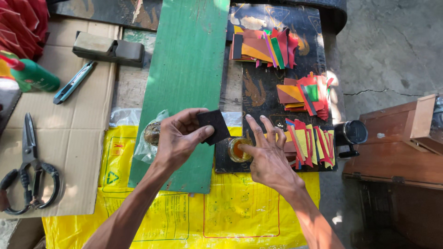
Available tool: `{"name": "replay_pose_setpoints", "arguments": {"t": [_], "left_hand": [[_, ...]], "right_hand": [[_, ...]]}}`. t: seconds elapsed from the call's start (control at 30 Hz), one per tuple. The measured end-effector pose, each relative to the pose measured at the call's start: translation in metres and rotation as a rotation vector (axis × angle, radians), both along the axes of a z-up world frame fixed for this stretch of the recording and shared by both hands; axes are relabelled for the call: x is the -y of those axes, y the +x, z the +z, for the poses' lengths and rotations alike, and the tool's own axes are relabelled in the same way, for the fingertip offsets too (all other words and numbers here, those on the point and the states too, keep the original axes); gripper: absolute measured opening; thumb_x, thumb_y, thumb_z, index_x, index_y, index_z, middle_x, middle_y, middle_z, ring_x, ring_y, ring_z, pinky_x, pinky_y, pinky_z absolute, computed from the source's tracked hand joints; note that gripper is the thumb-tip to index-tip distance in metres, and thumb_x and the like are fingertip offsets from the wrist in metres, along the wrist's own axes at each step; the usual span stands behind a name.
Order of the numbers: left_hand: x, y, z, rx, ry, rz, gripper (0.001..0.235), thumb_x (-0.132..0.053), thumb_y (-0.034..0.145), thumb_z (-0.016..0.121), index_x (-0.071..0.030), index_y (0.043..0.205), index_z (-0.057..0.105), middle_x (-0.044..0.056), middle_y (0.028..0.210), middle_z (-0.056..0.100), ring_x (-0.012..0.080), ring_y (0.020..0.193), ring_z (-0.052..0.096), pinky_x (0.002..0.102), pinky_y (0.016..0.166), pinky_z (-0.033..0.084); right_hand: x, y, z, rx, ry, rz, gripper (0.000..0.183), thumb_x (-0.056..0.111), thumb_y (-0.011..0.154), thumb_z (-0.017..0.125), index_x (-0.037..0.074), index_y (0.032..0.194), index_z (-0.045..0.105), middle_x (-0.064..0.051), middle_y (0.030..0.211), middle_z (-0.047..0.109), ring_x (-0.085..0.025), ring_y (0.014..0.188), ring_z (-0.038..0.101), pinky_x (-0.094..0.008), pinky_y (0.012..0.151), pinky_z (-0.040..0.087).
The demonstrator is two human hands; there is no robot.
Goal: The person repeatedly picks up small colored paper pieces, applies a liquid from a small container to the edges, and presses them together to form layered units. The person handles the pieces one at a time and places the finished units into a growing stack on the table.
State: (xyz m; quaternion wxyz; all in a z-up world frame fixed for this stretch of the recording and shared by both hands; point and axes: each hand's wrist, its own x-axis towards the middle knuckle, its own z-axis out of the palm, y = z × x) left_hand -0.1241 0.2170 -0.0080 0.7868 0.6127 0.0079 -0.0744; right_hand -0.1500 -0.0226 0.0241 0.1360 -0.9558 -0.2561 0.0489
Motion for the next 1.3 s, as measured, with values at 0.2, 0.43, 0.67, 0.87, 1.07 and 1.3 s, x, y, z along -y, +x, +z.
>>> {"name": "replay_pose_setpoints", "arguments": {"t": [0.2,0.43,0.67,0.87,1.07,1.3], "left_hand": [[-0.015,-0.023,0.008,-0.064,-0.039,-0.026,0.044,-0.005,0.087,0.076,0.001,0.130,0.065,0.007,0.109,0.076,0.0104,0.098,0.072,0.027,0.089,0.061],[-0.012,-0.035,0.010,-0.072,-0.137,-0.018,0.064,-0.003,0.088,0.072,-0.002,0.146,0.046,0.008,0.107,0.072,0.0130,0.098,0.069,0.029,0.089,0.059],[-0.009,-0.049,-0.009,-0.093,-0.131,-0.008,0.036,-0.001,0.092,0.072,0.002,0.127,0.062,0.007,0.104,0.072,0.0105,0.095,0.066,0.026,0.084,0.057],[-0.005,-0.051,-0.019,-0.174,-0.111,-0.015,0.032,-0.002,0.087,0.074,0.003,0.118,0.071,0.008,0.105,0.075,0.0118,0.092,0.070,0.029,0.084,0.061],[0.002,-0.051,-0.009,-0.174,-0.275,-0.046,0.040,-0.004,0.085,0.077,0.004,0.123,0.069,0.011,0.109,0.075,0.0162,0.093,0.072,0.034,0.082,0.064],[0.033,-0.055,0.002,-0.257,-0.487,-0.099,0.048,0.000,0.082,0.078,0.006,0.127,0.066,0.013,0.114,0.074,0.0166,0.097,0.072,0.033,0.089,0.063]], "right_hand": [[0.007,-0.004,0.008,0.040,0.127,-0.056,0.040,-0.004,0.060,0.065,0.015,0.092,0.079,-0.013,0.156,0.038,-0.038,0.146,0.026,-0.056,0.116,0.015],[0.014,-0.014,0.010,0.032,0.206,-0.083,0.021,-0.003,0.069,0.064,0.012,0.079,0.074,-0.008,0.151,0.051,-0.032,0.147,0.036,-0.049,0.115,0.023],[0.013,-0.008,0.004,0.045,0.204,-0.010,0.027,-0.001,0.066,0.065,0.012,0.085,0.079,-0.012,0.148,0.052,-0.036,0.142,0.037,-0.051,0.112,0.022],[0.014,-0.006,0.003,0.020,0.151,0.044,0.028,-0.001,0.067,0.066,0.013,0.087,0.080,-0.013,0.146,0.052,-0.036,0.141,0.037,-0.051,0.111,0.022],[0.016,-0.017,0.023,0.056,0.443,-0.075,0.022,-0.001,0.078,0.064,0.015,0.082,0.079,-0.007,0.151,0.057,-0.028,0.148,0.043,-0.045,0.120,0.029],[-0.036,-0.064,0.008,-0.035,1.001,-0.326,0.043,0.023,0.107,0.051,0.006,0.147,0.055,-0.015,0.163,0.041,-0.029,0.156,0.033,-0.044,0.128,0.023]]}}
